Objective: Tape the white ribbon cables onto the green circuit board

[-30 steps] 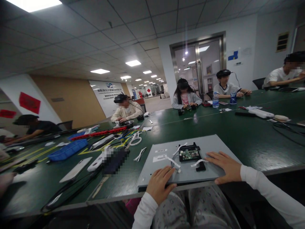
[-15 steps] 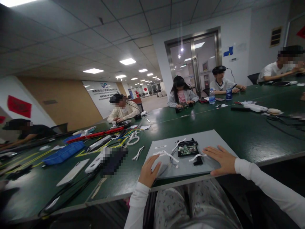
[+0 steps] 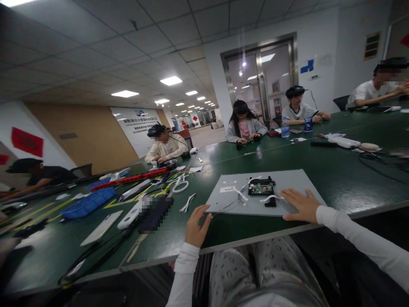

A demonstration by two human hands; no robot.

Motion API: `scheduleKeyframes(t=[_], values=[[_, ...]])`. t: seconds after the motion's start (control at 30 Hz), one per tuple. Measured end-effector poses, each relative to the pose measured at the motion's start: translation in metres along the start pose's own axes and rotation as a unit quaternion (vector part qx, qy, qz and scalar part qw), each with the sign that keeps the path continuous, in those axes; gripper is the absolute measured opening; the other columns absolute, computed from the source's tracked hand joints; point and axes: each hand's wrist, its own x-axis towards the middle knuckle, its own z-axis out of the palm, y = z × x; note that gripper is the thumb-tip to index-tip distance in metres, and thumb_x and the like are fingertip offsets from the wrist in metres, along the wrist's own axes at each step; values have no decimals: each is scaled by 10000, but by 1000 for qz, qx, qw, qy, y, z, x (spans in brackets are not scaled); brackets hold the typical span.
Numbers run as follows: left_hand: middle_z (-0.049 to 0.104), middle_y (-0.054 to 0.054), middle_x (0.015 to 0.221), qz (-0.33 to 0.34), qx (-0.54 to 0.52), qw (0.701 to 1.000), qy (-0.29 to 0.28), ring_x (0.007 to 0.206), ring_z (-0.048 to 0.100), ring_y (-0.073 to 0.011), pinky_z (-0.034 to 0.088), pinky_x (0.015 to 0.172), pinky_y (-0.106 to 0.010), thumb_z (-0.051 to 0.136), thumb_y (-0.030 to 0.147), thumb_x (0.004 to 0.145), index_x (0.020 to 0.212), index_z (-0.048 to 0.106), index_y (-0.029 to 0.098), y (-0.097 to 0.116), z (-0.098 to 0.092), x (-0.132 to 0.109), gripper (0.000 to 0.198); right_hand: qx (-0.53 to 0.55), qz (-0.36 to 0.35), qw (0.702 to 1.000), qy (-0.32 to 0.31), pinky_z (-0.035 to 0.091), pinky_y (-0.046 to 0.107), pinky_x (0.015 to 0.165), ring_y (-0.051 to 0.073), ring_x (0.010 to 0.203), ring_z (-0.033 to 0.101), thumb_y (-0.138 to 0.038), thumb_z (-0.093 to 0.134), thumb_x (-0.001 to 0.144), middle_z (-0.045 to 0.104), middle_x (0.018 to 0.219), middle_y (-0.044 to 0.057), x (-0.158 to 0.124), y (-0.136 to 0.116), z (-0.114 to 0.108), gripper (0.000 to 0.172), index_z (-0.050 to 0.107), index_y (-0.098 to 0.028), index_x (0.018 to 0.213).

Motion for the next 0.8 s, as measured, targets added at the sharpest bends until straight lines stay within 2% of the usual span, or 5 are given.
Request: scheduleKeyframes(t=[0.2, 0.37, 0.6, 0.8], values=[[499, -66, 1080, 1, -23, 1000, -3, 1021, 469, -178, 417, 857, -357, 419, 275, 794, 1092, 494, 221, -10, 5, -2, 312, -43, 129, 991, -14, 105, 719, 823, 367, 1234, 107, -674, 305, 657, 182, 1377, -5, 9, 24, 5, 753, 89, -361, 1306], [494, -65, 1070, -17, -21, 999, -18, 1013, 475, -177, 427, 843, -353, 438, 284, 782, 1089, 497, 230, -16, 10, -3, 317, -39, 217, 975, -21, 75, 755, 785, 386, 1233, 73, -704, 291, 624, 156, 1383, -15, 15, 41, 5, 804, 38, -366, 1308], [490, -67, 1064, -25, -23, 999, -29, 1005, 478, -172, 425, 844, -348, 438, 286, 779, 1071, 512, 222, -21, 12, -4, 308, -18, 281, 959, -18, 46, 757, 788, 396, 1231, 41, -745, 284, 580, 104, 1393, -32, 24, 62, 9, 840, 25, -395, 1298], [496, -69, 1061, -26, -23, 999, -39, 1008, 480, -175, 432, 834, -344, 440, 290, 774, 1062, 522, 223, -23, 12, -5, 307, -1, 331, 944, 2, 59, 712, 840, 387, 1233, 29, -777, 280, 538, 109, 1396, -5, 33, 81, 15, 903, 52, -363, 1308]])
